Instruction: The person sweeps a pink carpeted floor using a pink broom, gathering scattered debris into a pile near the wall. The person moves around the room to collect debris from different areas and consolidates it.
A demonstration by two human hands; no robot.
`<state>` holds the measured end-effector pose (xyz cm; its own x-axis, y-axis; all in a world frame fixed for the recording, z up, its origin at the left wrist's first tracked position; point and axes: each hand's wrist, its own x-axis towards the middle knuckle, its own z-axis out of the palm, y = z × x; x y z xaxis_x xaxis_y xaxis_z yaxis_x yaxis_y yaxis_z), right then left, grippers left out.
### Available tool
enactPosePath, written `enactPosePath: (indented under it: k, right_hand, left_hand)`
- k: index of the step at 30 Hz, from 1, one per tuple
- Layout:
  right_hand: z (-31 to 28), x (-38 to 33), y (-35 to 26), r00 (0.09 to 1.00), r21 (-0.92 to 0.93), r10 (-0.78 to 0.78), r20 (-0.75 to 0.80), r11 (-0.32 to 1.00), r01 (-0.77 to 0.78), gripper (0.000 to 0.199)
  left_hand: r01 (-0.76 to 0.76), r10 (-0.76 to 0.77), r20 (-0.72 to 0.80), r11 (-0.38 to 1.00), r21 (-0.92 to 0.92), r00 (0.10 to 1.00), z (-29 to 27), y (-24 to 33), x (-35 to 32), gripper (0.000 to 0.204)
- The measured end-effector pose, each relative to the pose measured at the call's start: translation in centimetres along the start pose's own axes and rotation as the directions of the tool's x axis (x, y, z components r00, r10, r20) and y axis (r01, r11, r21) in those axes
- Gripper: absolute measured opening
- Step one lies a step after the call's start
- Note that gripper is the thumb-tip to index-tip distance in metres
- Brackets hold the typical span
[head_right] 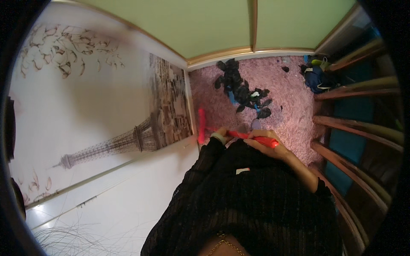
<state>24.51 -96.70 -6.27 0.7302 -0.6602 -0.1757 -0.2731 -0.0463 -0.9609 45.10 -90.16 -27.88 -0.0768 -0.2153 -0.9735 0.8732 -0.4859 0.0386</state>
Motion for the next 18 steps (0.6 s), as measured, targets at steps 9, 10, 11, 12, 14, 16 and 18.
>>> enactPosePath:
  k: [9,10,11,12,14,16,18]
  right_hand:
    - [-3.9,-3.0,-6.3,0.962,-0.058,0.198,-0.186,0.976,-0.212,0.015]
    - [-4.4,-4.2,-7.3,0.952,-0.090,0.167,-0.255,0.977,-0.195,0.015]
    - [-4.5,-4.2,-7.6,0.958,-0.152,0.080,-0.275,0.980,-0.126,0.014]
    - [-4.7,-4.2,-8.0,0.969,-0.181,0.038,-0.246,0.980,-0.084,0.014]
    - [-5.0,-4.8,-9.3,0.975,-0.237,-0.037,-0.221,0.971,-0.017,0.012]
    - [-4.7,-4.9,-9.5,0.979,-0.230,-0.003,-0.205,0.972,-0.045,0.012]
    - [-3.7,-4.1,-7.8,0.979,-0.159,0.045,-0.197,0.984,-0.077,0.013]
  left_hand:
    - [0.010,-0.046,0.213,0.986,0.167,0.976,8.8,-1.8,-0.4,0.024]
    - [0.017,-0.050,0.265,0.992,0.124,0.963,11.4,-2.7,-1.9,0.024]
    - [-0.060,0.000,0.291,0.978,0.199,0.957,12.1,-2.8,-2.7,0.023]
    - [-0.052,-0.002,0.303,0.984,0.170,0.953,12.1,-2.7,-3.1,0.023]
    - [-0.024,-0.028,0.337,0.989,0.149,0.941,12.5,-3.0,-3.6,0.025]
    - [-0.047,0.002,0.324,0.990,0.130,0.946,11.3,-2.3,-4.5,0.026]
    - [-0.071,0.057,0.238,0.996,0.048,0.970,9.1,-1.2,-3.8,0.025]
